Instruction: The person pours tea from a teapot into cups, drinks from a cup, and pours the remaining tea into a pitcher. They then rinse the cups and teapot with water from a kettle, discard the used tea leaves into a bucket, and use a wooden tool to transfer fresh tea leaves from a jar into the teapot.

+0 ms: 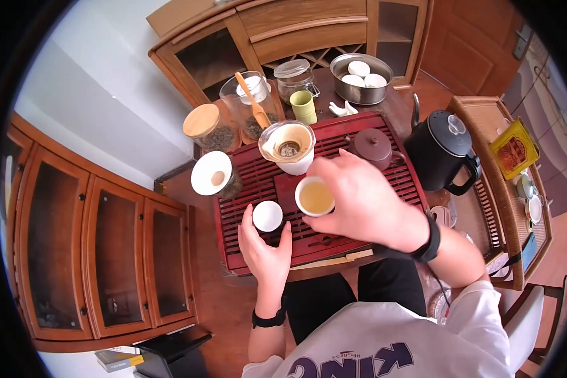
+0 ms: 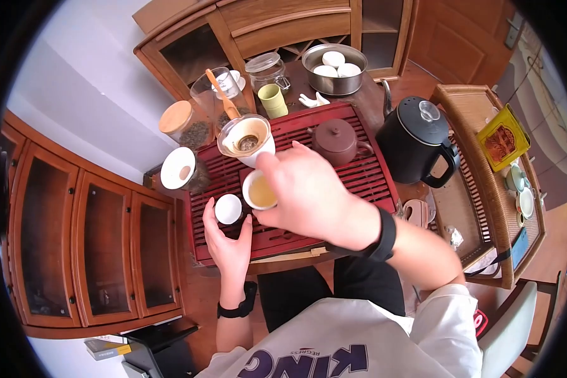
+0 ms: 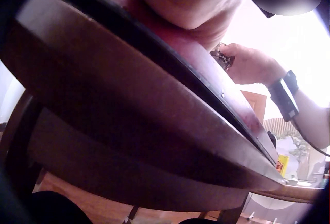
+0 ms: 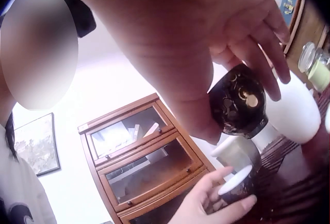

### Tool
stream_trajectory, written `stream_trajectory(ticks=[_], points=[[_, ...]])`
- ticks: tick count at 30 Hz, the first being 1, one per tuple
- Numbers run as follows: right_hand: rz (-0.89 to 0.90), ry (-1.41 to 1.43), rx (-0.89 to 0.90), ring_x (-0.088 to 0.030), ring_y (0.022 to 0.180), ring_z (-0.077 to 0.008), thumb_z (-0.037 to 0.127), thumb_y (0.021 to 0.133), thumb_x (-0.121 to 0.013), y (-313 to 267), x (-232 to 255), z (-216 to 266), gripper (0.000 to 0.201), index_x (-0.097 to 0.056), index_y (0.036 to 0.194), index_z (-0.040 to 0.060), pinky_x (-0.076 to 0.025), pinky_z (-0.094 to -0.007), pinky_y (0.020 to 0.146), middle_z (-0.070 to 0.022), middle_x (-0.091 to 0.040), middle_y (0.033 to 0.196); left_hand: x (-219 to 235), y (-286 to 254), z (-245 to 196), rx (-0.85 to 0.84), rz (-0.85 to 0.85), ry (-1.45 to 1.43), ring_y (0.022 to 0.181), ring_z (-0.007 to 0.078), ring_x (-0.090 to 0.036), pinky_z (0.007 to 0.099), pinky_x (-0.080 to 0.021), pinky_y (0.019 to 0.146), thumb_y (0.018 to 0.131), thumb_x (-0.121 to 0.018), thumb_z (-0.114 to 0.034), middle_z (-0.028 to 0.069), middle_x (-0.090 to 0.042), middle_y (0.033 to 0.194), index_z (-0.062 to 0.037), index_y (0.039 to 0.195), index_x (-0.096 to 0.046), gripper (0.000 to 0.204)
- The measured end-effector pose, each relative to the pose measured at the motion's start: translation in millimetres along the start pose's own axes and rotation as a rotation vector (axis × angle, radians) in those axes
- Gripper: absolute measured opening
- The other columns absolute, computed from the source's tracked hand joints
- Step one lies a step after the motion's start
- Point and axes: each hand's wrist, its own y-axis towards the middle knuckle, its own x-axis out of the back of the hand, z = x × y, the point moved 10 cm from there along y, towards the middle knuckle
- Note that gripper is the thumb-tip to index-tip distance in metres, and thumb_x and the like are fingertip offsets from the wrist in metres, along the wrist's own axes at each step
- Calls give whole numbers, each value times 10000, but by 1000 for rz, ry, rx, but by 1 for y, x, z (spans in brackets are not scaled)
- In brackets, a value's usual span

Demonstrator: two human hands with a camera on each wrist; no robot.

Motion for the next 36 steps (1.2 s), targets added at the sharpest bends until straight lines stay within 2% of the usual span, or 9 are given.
stream_trajectory(ticks=[2,4,6,15,16,18,20,29,36], points=[[-65,60,27,-677,893,-381,184,682,-834,9,21,-2,509,-558,1084,36,-538,-443,746,-175,-679,896,1,0,-1,-17,-11,14,1186,336,-594,445,-451,1032,778,-827,-113,203,-596,1299,-44,1438,-437,770],[4,96,-41,-684,894,-384,163,697,-821,27,34,-9,508,-545,1101,25,-546,-432,757,-190,-681,920,1,-1,-2,-32,-23,27,1178,340,-595,449,-452,1026,781,-828,-126,201,-598,1296,-45,1436,-440,766],[-15,106,-66,-701,923,-341,138,707,-814,43,44,-22,504,-539,1109,11,-550,-401,793,-185,-690,956,1,-1,2,8,-26,-9,1200,415,-566,537,-370,1127,767,-839,-210,180,-594,1316,-46,1419,-469,767],[29,91,-37,-681,971,-284,145,723,-823,90,35,-51,537,-557,1175,34,-538,-377,859,-148,-689,1012,2,-1,-1,6,-24,4,1198,388,-583,549,-367,1133,769,-835,-201,164,-613,1294,-46,1418,-470,761],[50,89,-20,-683,978,-282,141,726,-820,91,30,-50,532,-559,1178,38,-539,-376,858,-147,-692,1006,2,0,-1,8,-24,4,1198,388,-583,549,-367,1133,769,-835,-201,164,-613,1294,-46,1418,-470,761],[72,92,-24,-683,997,-312,142,728,-810,94,24,-49,524,-569,1184,48,-543,-395,867,-161,-699,1020,4,-1,-6,-41,-37,5,1185,340,-586,451,-455,1025,778,-833,-134,178,-599,1293,-34,1418,-467,744],[94,95,-29,-684,1017,-343,143,731,-800,95,17,-48,516,-580,1190,58,-548,-413,876,-176,-705,1033,4,0,-5,-34,-34,5,1187,342,-586,452,-455,1027,774,-835,-133,176,-598,1295,-35,1416,-472,745],[62,-196,124,-660,1023,-345,46,723,-751,98,11,-24,473,-601,1169,98,-554,-442,856,-136,-664,1041,4,0,-7,-35,-33,9,1186,350,-592,450,-466,1023,760,-836,-120,176,-604,1291,-39,1415,-481,749],[-88,-442,407,-646,987,-319,52,752,-731,98,12,-4,349,-609,1073,113,-542,-425,858,-104,-633,978,5,0,-8,-55,-42,11,1187,348,-594,448,-467,1023,754,-836,-112,174,-604,1296,-37,1413,-484,751]])
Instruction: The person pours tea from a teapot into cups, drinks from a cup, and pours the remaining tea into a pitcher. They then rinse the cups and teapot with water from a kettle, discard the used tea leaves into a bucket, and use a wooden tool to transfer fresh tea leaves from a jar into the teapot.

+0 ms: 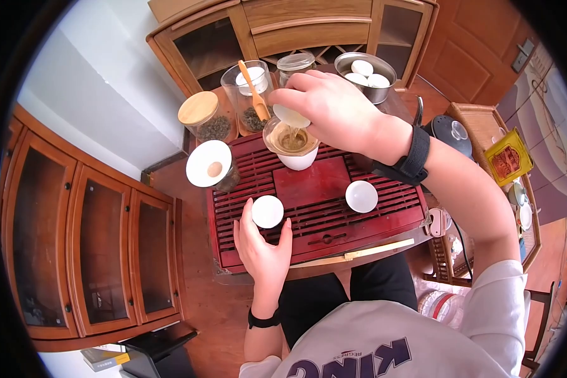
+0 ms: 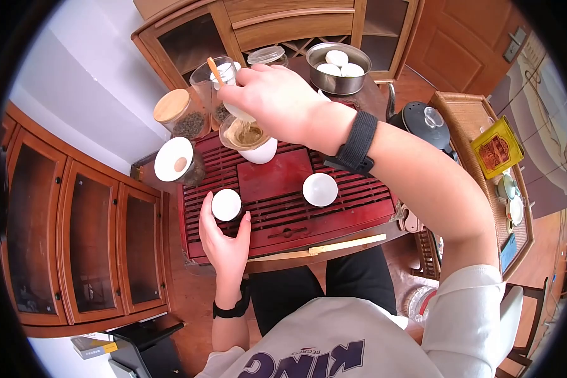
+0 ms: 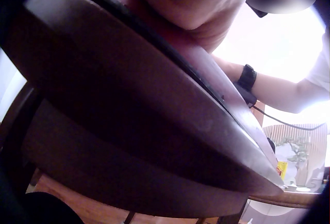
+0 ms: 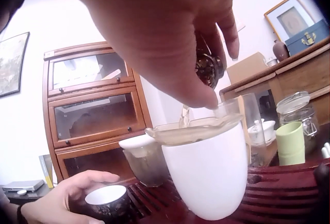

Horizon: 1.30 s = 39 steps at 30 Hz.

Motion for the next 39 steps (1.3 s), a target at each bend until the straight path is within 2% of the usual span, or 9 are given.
stream_trajectory(ticks=[11,14,17,18,22,24,26,29,39], points=[[-239,-294,334,-607,968,-250,139,802,-667,-10,27,40,209,-613,1003,148,-479,-418,893,-59,-575,945,1,1,-1,2,3,-7,1151,341,-606,448,-473,1004,756,-833,-106,169,-619,1248,-32,1385,-504,714],[-292,-220,109,-595,935,-281,154,761,-718,-14,46,31,253,-613,991,134,-473,-411,869,-73,-562,941,1,1,-2,-3,2,-6,1138,341,-609,449,-476,995,758,-831,-106,167,-622,1232,-35,1379,-509,703],[-372,7,-166,-584,893,-326,148,607,-814,-33,66,28,460,-612,1014,80,-462,-429,784,-116,-542,927,0,0,0,5,2,6,1131,342,-612,493,-432,1052,761,-833,-146,159,-629,1223,-44,1383,-507,710],[-349,79,-182,-583,888,-329,138,600,-817,-41,71,37,480,-613,1029,66,-457,-432,758,-116,-547,936,-1,0,2,15,3,12,1130,343,-614,537,-387,1112,762,-836,-186,152,-635,1219,-52,1389,-503,722],[-223,245,-274,-597,899,-315,109,605,-804,-73,54,71,519,-636,1095,71,-448,-444,806,-97,-582,969,1,2,-1,-11,-11,7,1132,370,-598,520,-417,1063,746,-839,-164,172,-626,1232,-33,1384,-499,735],[-128,223,-346,-623,988,-292,84,630,-785,-87,26,80,495,-659,1109,77,-408,-535,1051,-63,-648,983,2,1,-4,-39,-24,39,1100,378,-604,520,-423,1048,748,-834,-146,172,-628,1226,-33,1382,-499,727],[-12,152,-387,-630,994,-278,108,642,-789,-97,-3,83,460,-673,1086,69,-298,-643,1141,-52,-663,938,2,-1,-5,-35,-24,32,1073,378,-608,518,-430,1032,748,-832,-139,170,-631,1205,-34,1381,-499,723],[-12,152,-404,-637,976,-268,139,655,-794,-103,-21,84,402,-685,1034,62,-236,-700,1151,-41,-661,856,3,0,-4,-40,-32,7,1030,375,-613,510,-447,996,750,-830,-127,166,-635,1160,-36,1380,-500,717],[-17,103,-432,-646,938,-273,203,683,-801,-109,-33,83,322,-687,954,72,-229,-681,1167,-42,-658,758,0,-2,9,19,-47,-87,1047,361,-617,465,-485,923,743,-840,-90,167,-625,1143,-26,1384,-500,728]])
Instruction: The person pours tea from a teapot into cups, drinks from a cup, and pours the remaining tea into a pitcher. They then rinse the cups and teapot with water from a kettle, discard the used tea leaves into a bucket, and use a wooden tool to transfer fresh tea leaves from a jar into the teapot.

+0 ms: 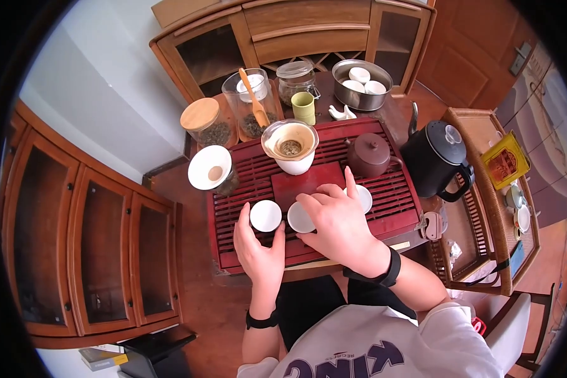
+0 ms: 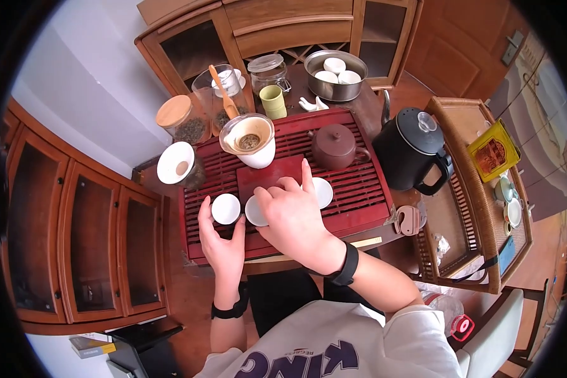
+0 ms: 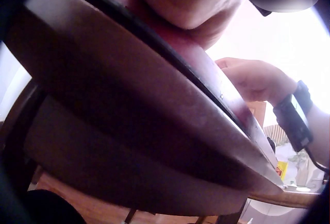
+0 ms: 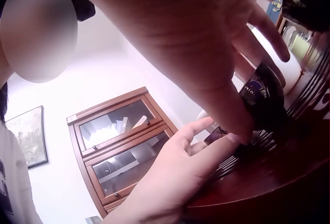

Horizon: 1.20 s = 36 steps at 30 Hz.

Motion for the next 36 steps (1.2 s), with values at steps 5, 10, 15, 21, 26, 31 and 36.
stream_trajectory(ticks=[5,10,15,21,26,31,36], points=[[144,-28,-76,-629,1126,-269,210,644,-860,2,-13,-4,585,-671,1181,72,-207,-678,1173,-58,-725,1044,2,-2,2,2,-23,-40,1071,349,-618,450,-494,908,744,-846,-92,175,-610,1183,-25,1388,-496,736],[69,-10,-70,-620,1145,-287,208,664,-846,2,-15,-5,592,-652,1206,68,-195,-696,1164,-69,-712,1088,3,0,-1,4,-13,-69,1031,349,-617,450,-493,883,741,-845,-94,161,-600,1134,-26,1395,-487,748],[53,3,-106,-612,1162,-301,210,671,-840,-1,-16,-10,612,-635,1231,71,-183,-717,1154,-70,-705,1092,2,1,-8,-30,20,9,1022,353,-599,465,-479,881,758,-825,-133,157,-571,1119,-34,1400,-481,735],[-26,-17,-51,-591,1144,-324,196,686,-800,-2,-13,-5,574,-647,1219,48,-130,-750,1150,-75,-671,997,-1,2,-11,-27,63,63,1029,357,-589,477,-469,885,759,-799,-136,159,-557,1118,-50,1392,-496,707],[4,-43,-45,-576,1162,-322,189,690,-793,-1,-17,-4,595,-642,1249,51,-107,-767,1145,-72,-658,1004,-1,2,-10,-27,59,75,1028,354,-591,474,-470,883,755,-803,-140,157,-557,1117,-52,1385,-503,703],[21,-33,-48,-570,1172,-324,192,693,-794,-4,-14,-3,604,-638,1260,54,-105,-779,1136,-77,-654,1020,-1,2,-11,9,61,66,1057,353,-595,467,-481,908,758,-808,-88,153,-559,1145,-80,1378,-510,688],[6,-8,-47,-561,1194,-325,194,700,-795,-7,-9,-4,624,-619,1283,62,-108,-789,1125,-87,-648,1066,-2,1,-9,13,66,95,1063,352,-601,462,-482,907,761,-817,-99,149,-558,1148,-72,1314,-541,618]])
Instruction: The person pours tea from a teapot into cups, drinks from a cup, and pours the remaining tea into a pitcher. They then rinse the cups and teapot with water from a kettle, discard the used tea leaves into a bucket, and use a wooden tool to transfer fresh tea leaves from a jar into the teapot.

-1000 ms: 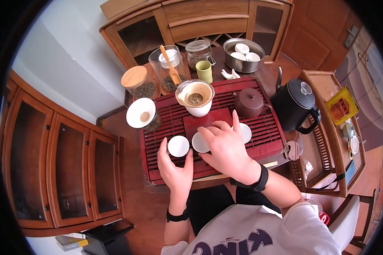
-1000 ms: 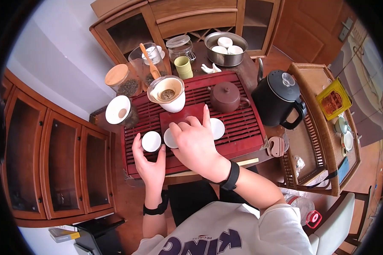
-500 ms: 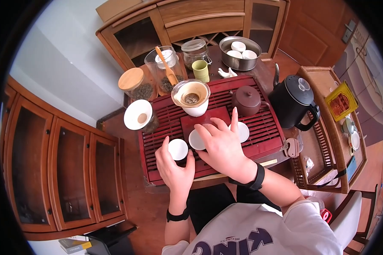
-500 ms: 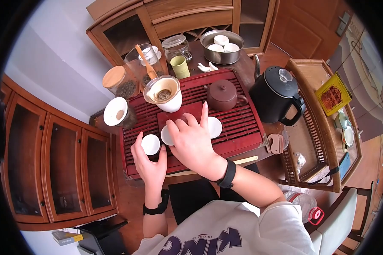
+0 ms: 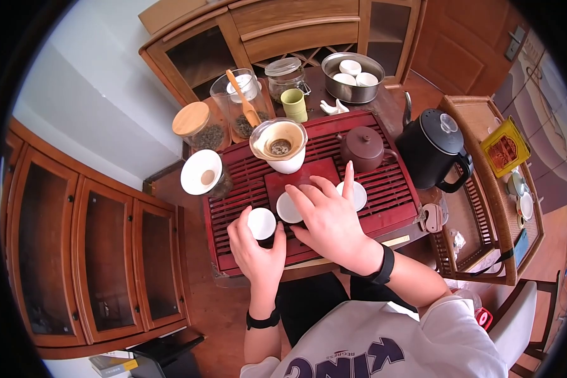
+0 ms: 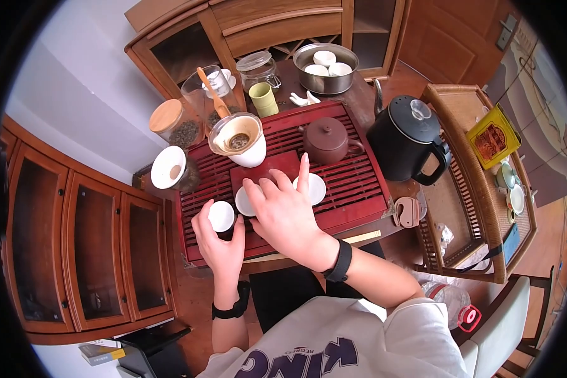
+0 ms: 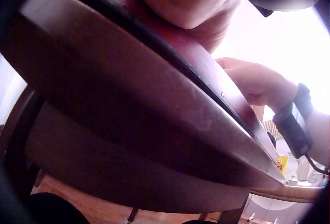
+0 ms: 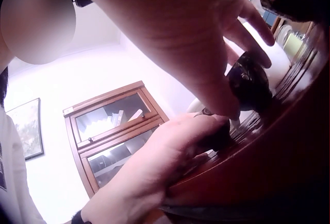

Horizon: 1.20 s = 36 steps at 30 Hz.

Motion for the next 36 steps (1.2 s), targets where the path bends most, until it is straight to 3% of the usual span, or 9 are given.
stream_trajectory(ticks=[6,14,30,33,35,36], points=[[-65,36,25,-551,1218,-323,232,711,-818,-7,15,1,635,-600,1286,77,-115,-796,1114,-81,-636,1128,2,1,-3,-53,-33,14,1055,346,-608,454,-486,903,772,-816,-110,147,-572,1151,-58,1279,-544,579],[-102,76,24,-580,1151,-251,239,719,-826,-1,8,-1,582,-626,1245,90,-109,-779,1129,-34,-626,1046,-1,0,0,-36,-28,13,1049,373,-607,478,-469,910,748,-833,-161,158,-605,1149,-48,1266,-543,605],[-104,46,-3,-580,1121,-252,279,704,-820,-2,12,-7,621,-633,1264,86,-90,-793,1121,-38,-610,993,-3,-2,7,-3,-32,17,1063,370,-605,478,-462,926,752,-837,-177,151,-623,1144,-38,1255,-541,599],[-119,78,-2,-577,1125,-258,301,708,-823,-2,31,-9,620,-630,1257,85,-160,-747,1139,-50,-612,1013,-3,-2,7,8,-26,22,1060,370,-606,476,-463,923,750,-838,-176,150,-624,1141,-38,1257,-540,604],[-159,186,5,-581,1114,-275,331,723,-822,2,49,-23,617,-624,1250,82,-280,-657,1141,-72,-617,1052,-3,-2,7,-2,-27,24,1055,369,-606,473,-465,919,751,-838,-176,150,-625,1139,-39,1259,-539,605],[-223,162,42,-608,1030,-292,303,723,-832,4,66,-30,574,-637,1213,75,-454,-522,1021,-88,-631,1047,-3,-2,6,-13,-30,29,1051,368,-607,470,-466,915,751,-838,-176,151,-625,1138,-39,1260,-539,606]])
